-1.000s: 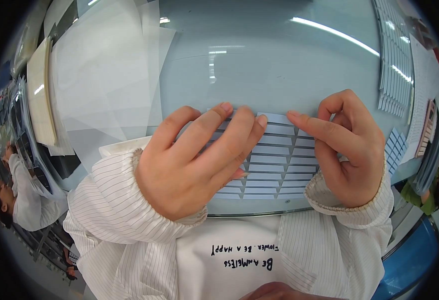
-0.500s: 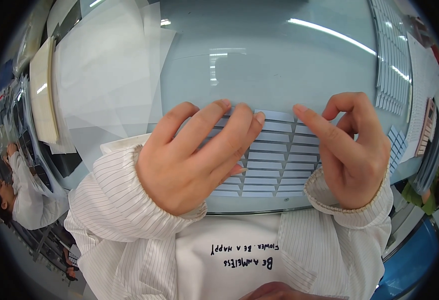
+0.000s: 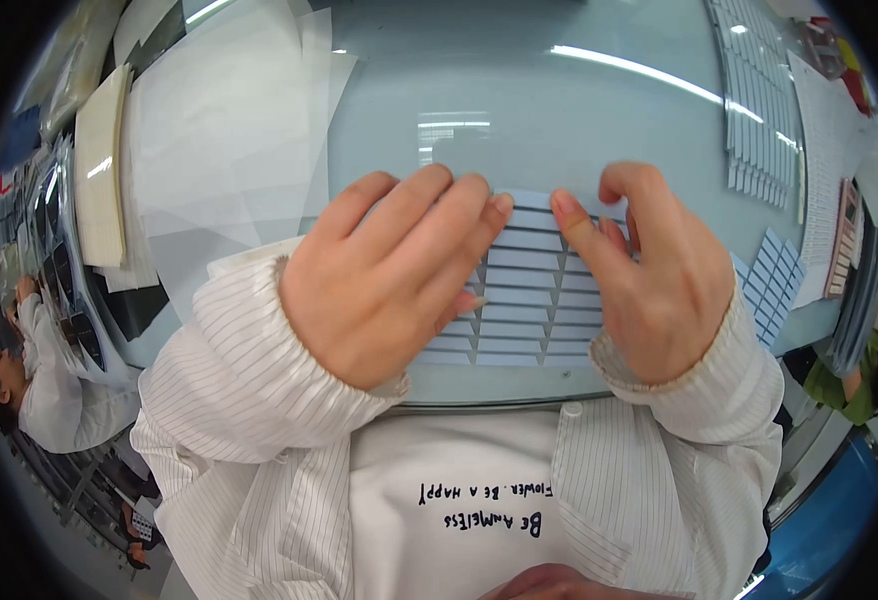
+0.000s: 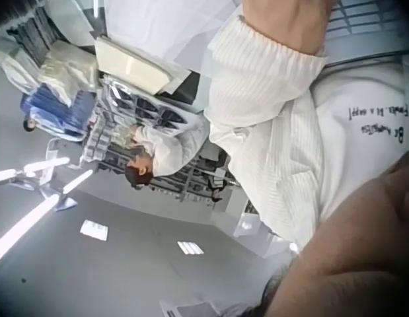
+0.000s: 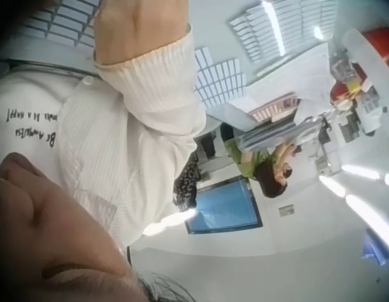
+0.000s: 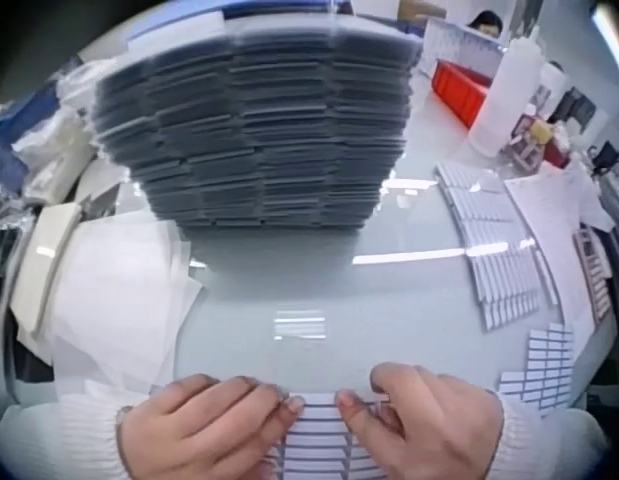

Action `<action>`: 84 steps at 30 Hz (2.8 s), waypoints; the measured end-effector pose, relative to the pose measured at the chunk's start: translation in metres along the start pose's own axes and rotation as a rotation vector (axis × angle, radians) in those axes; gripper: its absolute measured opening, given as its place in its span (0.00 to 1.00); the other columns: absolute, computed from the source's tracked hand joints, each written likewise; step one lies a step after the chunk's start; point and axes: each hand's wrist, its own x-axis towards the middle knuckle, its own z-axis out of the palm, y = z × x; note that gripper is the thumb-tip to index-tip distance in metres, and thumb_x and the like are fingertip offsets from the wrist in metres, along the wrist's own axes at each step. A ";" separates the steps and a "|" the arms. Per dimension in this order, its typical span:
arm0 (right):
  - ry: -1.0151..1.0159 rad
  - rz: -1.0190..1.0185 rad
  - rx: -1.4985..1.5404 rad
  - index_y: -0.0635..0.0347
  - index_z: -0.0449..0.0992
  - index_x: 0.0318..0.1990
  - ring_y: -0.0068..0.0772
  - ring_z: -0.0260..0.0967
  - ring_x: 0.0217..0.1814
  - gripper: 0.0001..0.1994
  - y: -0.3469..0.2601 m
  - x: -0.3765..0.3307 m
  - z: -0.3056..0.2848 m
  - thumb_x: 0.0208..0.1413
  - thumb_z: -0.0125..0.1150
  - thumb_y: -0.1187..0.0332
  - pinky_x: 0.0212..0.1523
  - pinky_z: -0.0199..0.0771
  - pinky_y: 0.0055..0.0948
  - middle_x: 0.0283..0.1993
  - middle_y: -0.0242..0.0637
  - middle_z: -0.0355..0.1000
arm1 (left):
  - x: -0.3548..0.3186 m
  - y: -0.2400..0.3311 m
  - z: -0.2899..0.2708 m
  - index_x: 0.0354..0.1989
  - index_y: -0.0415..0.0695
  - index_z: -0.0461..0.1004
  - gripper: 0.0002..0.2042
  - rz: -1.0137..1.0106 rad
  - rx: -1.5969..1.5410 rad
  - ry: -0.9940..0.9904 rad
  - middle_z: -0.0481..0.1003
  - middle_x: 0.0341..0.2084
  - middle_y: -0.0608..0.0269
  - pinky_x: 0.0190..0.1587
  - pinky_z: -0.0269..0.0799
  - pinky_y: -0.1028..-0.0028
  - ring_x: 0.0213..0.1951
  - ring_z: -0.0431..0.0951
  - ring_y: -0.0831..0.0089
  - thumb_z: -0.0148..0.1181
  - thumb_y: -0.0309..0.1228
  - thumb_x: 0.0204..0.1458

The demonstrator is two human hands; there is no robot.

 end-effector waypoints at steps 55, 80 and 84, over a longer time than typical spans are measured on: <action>0.044 0.442 0.633 0.66 0.74 0.50 0.15 0.67 0.21 0.15 0.007 -0.065 -0.001 0.55 0.68 0.76 0.21 0.64 0.16 0.24 0.32 0.73 | -0.056 0.053 0.024 0.60 0.48 0.73 0.27 -0.133 -0.127 0.104 0.60 0.66 0.35 0.66 0.61 0.46 0.68 0.61 0.40 0.70 0.36 0.50; 0.219 0.509 0.651 0.65 0.79 0.45 0.16 0.69 0.28 0.08 0.009 -0.066 0.007 0.58 0.65 0.75 0.30 0.69 0.16 0.28 0.30 0.74 | -0.083 -0.061 -0.007 0.60 0.45 0.74 0.22 -0.553 0.003 0.306 0.62 0.67 0.50 0.66 0.66 0.61 0.66 0.65 0.52 0.66 0.29 0.55; 0.242 0.503 0.658 0.66 0.79 0.44 0.15 0.68 0.27 0.08 0.008 -0.069 0.008 0.58 0.65 0.76 0.29 0.67 0.15 0.28 0.30 0.74 | -0.086 -0.065 -0.010 0.54 0.42 0.77 0.19 -0.502 0.076 0.422 0.70 0.60 0.50 0.65 0.65 0.61 0.65 0.67 0.52 0.67 0.29 0.53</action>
